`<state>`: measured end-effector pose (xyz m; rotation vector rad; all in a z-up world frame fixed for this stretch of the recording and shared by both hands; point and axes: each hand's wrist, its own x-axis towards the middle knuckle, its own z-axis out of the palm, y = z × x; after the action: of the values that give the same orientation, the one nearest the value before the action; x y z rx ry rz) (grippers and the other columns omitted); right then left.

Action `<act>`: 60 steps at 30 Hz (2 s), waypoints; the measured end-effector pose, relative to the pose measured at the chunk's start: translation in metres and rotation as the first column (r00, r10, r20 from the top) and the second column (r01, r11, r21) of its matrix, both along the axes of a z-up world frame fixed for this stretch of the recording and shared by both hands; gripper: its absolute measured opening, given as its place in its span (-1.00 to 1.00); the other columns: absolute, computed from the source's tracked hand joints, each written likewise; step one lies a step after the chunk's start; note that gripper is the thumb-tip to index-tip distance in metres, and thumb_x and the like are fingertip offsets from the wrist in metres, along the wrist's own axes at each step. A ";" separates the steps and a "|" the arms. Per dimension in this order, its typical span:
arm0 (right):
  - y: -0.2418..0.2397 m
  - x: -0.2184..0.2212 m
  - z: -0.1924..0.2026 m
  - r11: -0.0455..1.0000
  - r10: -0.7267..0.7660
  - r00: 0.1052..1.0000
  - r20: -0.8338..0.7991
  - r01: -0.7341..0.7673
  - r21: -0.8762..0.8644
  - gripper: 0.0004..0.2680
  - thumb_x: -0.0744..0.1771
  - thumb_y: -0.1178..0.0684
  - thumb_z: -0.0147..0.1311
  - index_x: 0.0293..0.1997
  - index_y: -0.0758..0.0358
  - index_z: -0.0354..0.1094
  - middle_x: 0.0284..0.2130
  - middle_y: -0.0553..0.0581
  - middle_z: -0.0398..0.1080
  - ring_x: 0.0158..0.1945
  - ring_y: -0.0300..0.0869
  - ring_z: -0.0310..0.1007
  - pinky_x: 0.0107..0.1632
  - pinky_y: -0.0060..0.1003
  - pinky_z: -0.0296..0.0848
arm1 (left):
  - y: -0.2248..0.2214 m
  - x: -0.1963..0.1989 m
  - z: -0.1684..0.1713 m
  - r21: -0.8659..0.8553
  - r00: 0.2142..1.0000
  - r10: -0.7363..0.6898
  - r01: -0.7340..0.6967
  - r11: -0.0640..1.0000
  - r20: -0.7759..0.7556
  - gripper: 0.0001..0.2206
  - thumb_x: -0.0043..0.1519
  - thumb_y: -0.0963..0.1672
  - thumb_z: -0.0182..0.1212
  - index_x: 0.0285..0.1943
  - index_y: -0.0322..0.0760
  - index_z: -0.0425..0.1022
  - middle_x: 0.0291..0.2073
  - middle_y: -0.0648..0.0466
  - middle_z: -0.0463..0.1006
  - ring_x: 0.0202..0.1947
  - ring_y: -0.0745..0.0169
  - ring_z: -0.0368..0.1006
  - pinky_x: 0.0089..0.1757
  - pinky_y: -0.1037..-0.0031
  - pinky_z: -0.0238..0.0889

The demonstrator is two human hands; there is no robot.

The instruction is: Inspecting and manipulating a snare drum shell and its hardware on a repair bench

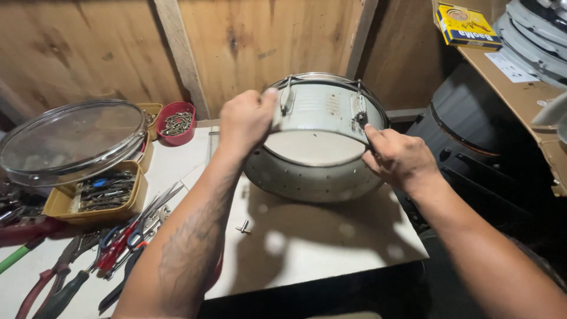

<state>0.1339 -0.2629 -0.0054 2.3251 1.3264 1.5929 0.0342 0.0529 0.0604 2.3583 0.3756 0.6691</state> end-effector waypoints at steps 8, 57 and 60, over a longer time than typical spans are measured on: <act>0.011 0.004 0.016 0.996 -0.085 0.996 0.002 0.085 -0.034 -0.70 0.24 -0.14 0.09 0.01 0.02 0.51 -0.56 0.01 0.35 -0.53 -0.08 0.53 -0.41 -0.19 0.56 | 0.017 -0.031 -0.140 -0.086 0.950 0.248 -0.236 0.968 0.192 -0.60 0.32 0.10 0.07 -0.31 -0.26 0.56 -0.40 -0.22 0.57 -0.18 -0.34 0.55 -0.14 -0.03 0.38; 0.026 0.112 0.044 0.713 -0.698 0.422 -0.578 0.483 -0.509 -0.67 0.31 -0.06 -0.19 -0.06 0.24 0.55 -0.07 0.45 0.56 0.02 0.34 0.54 -0.01 0.09 0.53 | -0.011 0.007 -0.246 -0.310 0.956 0.066 -0.157 0.938 -0.285 -0.51 0.30 0.06 -0.10 -0.18 -0.44 0.63 -0.19 -0.39 0.61 -0.09 -0.48 0.51 0.01 -0.04 0.28; 0.021 0.100 0.041 0.670 -0.738 0.329 -0.589 0.466 -0.578 -0.66 0.30 -0.05 -0.11 -0.04 0.32 0.57 -0.03 0.50 0.55 0.09 0.32 0.52 0.08 0.03 0.50 | 0.000 0.005 -0.238 -0.341 0.951 0.068 -0.174 0.924 -0.302 -0.51 0.27 0.10 -0.06 -0.34 -0.33 0.64 -0.26 -0.37 0.61 -0.14 -0.46 0.52 -0.08 0.01 0.29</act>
<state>0.2343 -0.2422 0.0359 2.8490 0.4205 0.0285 0.0395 0.0532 -0.1779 2.0826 0.7158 0.2777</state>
